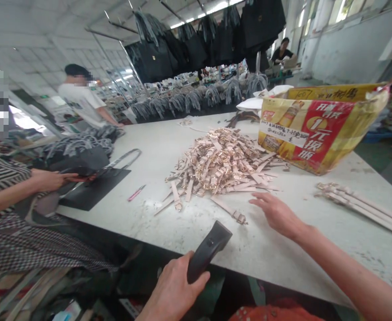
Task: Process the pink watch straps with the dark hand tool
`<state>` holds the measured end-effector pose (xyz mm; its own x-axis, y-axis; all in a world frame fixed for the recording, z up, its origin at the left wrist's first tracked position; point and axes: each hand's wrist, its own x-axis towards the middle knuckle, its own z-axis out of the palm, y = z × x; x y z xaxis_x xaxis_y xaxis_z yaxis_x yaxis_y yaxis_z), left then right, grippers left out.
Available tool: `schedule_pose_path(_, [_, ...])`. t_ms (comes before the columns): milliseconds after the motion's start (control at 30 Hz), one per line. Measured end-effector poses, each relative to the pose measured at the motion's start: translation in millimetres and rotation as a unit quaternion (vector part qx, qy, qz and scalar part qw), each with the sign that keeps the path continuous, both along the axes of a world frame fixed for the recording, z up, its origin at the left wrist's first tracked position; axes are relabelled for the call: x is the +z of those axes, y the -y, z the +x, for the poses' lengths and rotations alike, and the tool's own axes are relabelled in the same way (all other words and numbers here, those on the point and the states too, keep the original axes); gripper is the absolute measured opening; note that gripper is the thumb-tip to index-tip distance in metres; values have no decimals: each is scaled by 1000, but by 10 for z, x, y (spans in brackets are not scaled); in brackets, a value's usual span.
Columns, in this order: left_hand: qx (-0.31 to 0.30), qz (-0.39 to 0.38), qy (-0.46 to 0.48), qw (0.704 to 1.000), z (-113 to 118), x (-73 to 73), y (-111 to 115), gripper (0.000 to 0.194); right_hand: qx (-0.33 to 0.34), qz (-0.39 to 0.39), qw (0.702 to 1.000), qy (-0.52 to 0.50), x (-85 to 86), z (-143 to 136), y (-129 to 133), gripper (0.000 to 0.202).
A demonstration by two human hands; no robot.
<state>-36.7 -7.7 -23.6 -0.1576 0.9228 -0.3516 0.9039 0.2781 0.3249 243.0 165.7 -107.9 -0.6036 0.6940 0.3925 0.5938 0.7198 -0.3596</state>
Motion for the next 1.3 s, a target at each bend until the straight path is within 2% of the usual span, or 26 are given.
schedule_pose_path(67, [1, -6, -1, 1000, 28, 30, 8, 33, 96, -20, 994, 47, 118, -380, 13, 55])
schedule_pose_path(133, [-6, -11, 3, 1000, 59, 46, 21, 31, 138, -24, 988, 69, 237, -581, 4, 51])
schedule_pose_path(200, [-10, -15, 6, 1000, 80, 42, 38, 30, 159, -23, 984, 77, 325, -632, -21, 43])
schedule_pose_path(300, [-6, -25, 5, 1000, 91, 8, 63, 30, 183, -26, 979, 86, 381, -546, -24, 29])
schedule_pose_path(533, [-16, -31, 19, 999, 134, -51, 54, 31, 130, -39, 985, 107, 282, -256, 342, 7])
schedule_pose_path(633, [-31, -34, 14, 999, 178, -52, 41, 32, 106, -81, 986, 102, 200, -182, 513, 13])
schedule_pose_path(800, [-64, -40, 0, 997, 220, -74, 31, 30, -5, -205, 978, 37, 88, -72, 673, 27])
schedule_pose_path(967, [-88, -47, -18, 995, 291, -69, -29, 30, 31, -232, 972, -29, 46, 1, 753, 30])
schedule_pose_path(1100, [-123, -61, -35, 990, 381, -38, -103, 31, 38, -255, 963, -83, 10, 38, 801, 26])
schedule_pose_path(1300, [-146, -70, -61, 985, 436, -15, -205, 30, 47, -227, 968, -95, -56, 61, 809, 22])
